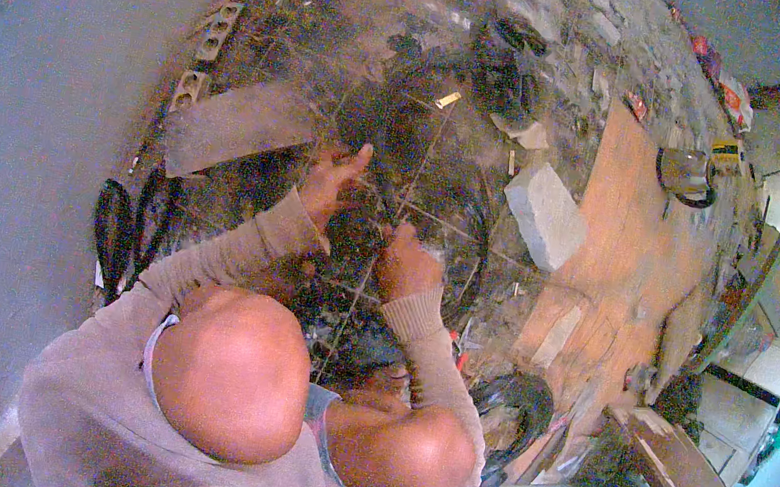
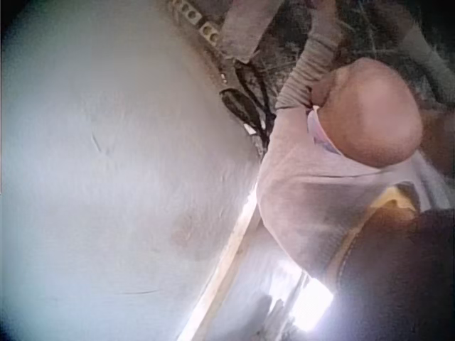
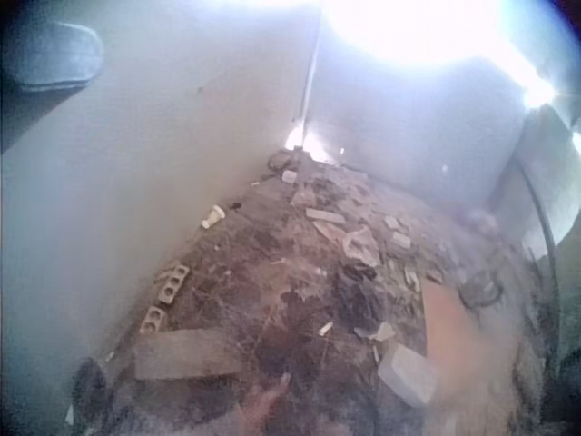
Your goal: The person prepares a bundle of thin wires by gathering them, cutting them to length with shears, and aligning the ends by hand.
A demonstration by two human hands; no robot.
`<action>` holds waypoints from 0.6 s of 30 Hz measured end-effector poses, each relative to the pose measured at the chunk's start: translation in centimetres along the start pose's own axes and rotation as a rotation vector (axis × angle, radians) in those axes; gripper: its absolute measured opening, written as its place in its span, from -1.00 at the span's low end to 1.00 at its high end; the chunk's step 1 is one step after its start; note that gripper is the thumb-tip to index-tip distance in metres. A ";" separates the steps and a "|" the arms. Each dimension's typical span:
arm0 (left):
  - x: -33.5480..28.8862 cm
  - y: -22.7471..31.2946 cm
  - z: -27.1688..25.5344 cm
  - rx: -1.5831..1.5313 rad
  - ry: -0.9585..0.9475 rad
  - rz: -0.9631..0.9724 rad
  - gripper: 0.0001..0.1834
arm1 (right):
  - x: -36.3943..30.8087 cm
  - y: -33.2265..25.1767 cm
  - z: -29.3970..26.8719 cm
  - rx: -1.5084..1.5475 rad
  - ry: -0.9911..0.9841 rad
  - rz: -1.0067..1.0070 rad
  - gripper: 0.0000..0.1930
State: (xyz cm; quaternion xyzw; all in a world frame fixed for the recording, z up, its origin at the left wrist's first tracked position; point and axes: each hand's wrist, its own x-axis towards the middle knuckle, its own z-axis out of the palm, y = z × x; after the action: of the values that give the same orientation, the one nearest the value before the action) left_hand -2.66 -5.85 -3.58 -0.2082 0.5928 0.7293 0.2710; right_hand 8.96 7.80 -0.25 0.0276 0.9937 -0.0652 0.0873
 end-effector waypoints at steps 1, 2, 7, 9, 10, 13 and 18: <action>0.9 0.3 0.4 -0.225 -0.189 -0.051 -0.22 | -1.0 0.0 -0.1 0.013 0.005 0.002 -0.72; 1.7 1.1 0.9 -0.217 -0.195 -0.055 -0.22 | -1.9 -0.2 -0.3 0.029 0.014 -0.001 -0.71; 5.3 8.1 0.4 -0.153 -0.569 -0.123 -0.50 | -4.3 -1.2 -0.9 0.074 0.004 -0.076 -0.68; 6.7 9.1 -0.3 -0.110 -0.676 -0.190 -0.54 | -4.8 -0.9 -1.5 0.064 0.004 -0.062 -0.68; 7.0 9.2 -0.4 -0.075 -0.781 -0.244 -0.52 | -4.7 -0.7 -1.6 0.045 0.011 -0.060 -0.69; 5.2 8.6 1.6 -0.065 -0.592 -0.158 -0.39 | -4.7 0.9 -0.6 -0.018 0.106 -0.016 -0.69; 2.3 9.4 2.9 -0.141 -0.566 -0.079 -0.34 | -4.2 4.0 -0.1 -0.190 0.115 0.013 -0.75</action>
State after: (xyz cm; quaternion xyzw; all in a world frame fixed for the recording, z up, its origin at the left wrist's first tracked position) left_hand -10.39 -4.06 2.65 -0.0378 0.4328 0.7868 0.4384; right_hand 13.35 11.58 0.06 0.0293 0.9985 0.0314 0.0328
